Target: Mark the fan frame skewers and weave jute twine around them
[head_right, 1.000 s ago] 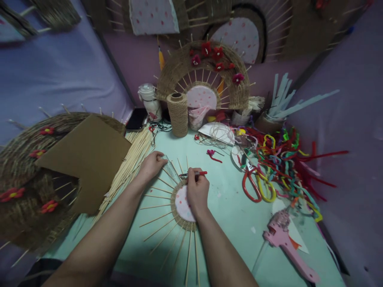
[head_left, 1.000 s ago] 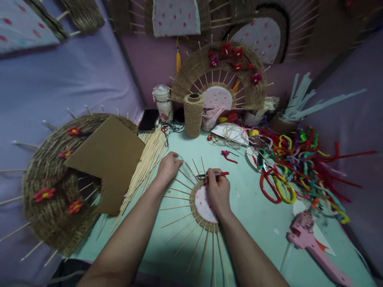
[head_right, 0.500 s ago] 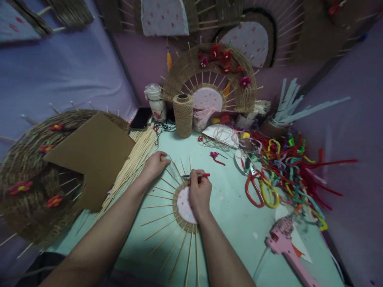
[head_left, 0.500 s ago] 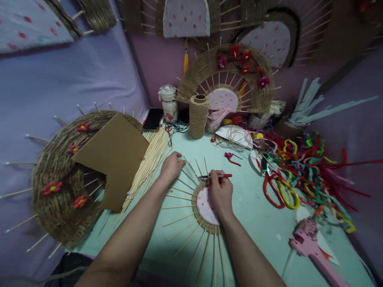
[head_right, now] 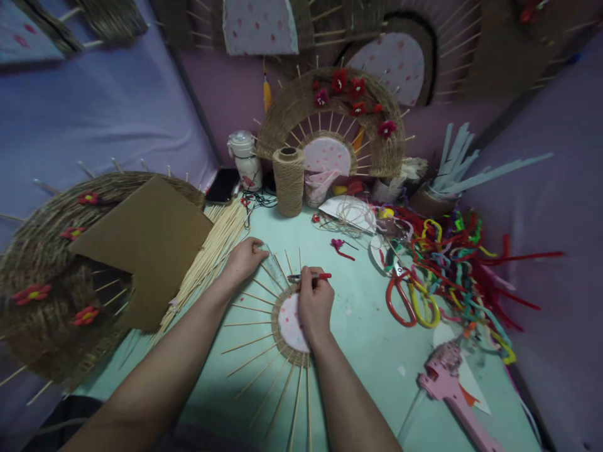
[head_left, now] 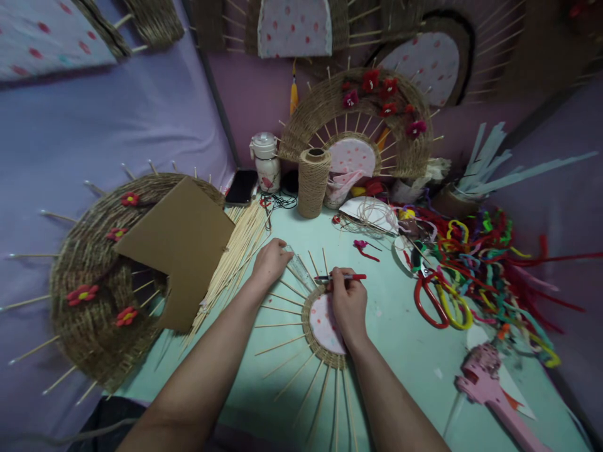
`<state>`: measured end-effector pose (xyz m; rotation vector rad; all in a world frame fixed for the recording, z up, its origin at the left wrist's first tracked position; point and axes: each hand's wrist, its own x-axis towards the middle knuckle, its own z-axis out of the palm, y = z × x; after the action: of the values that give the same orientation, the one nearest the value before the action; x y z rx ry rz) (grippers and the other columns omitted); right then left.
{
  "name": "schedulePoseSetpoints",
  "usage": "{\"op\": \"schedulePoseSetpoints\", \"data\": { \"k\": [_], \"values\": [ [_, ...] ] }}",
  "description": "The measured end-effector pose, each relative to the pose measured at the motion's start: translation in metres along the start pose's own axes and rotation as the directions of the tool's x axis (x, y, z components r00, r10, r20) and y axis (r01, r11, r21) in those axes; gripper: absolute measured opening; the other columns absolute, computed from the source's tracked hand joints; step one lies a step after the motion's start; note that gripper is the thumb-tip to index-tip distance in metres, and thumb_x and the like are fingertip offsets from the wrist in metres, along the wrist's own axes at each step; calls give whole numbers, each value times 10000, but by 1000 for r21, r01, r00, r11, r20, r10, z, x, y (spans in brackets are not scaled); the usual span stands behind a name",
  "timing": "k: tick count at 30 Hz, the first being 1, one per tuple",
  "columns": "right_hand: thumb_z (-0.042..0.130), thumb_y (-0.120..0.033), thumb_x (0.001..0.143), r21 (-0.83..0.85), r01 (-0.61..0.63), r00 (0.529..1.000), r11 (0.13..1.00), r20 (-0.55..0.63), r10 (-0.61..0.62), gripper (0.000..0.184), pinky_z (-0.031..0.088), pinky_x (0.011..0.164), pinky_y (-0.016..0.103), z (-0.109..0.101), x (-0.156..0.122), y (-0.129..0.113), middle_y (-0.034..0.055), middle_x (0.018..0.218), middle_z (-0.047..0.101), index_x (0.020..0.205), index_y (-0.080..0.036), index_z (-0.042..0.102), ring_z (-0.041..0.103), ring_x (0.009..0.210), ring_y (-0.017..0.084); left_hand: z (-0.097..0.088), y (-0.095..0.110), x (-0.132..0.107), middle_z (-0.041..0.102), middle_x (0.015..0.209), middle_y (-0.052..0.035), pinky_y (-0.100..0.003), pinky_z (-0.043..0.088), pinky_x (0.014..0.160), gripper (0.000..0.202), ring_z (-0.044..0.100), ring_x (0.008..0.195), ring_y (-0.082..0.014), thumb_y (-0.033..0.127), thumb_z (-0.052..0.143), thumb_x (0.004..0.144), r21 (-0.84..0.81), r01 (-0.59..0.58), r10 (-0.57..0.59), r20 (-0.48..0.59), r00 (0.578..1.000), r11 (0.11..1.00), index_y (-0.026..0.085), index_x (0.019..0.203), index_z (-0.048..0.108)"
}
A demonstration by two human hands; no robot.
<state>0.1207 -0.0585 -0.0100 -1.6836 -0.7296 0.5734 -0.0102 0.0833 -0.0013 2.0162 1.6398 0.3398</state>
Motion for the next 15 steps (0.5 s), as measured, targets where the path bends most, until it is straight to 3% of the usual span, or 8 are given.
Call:
{"op": "schedulePoseSetpoints", "data": {
  "k": [15],
  "values": [
    [493, -484, 886, 30, 19, 1000, 999, 18, -20, 367, 373, 614, 257, 1, 1, 1, -41, 567, 515, 690, -182, 566, 485, 565, 137, 1, -1, 0, 711, 878, -48, -279, 425, 741, 323, 643, 894, -207, 316, 639, 780, -19, -5, 5, -5, 1000, 1000, 173, 1070, 626]
  ]
}}
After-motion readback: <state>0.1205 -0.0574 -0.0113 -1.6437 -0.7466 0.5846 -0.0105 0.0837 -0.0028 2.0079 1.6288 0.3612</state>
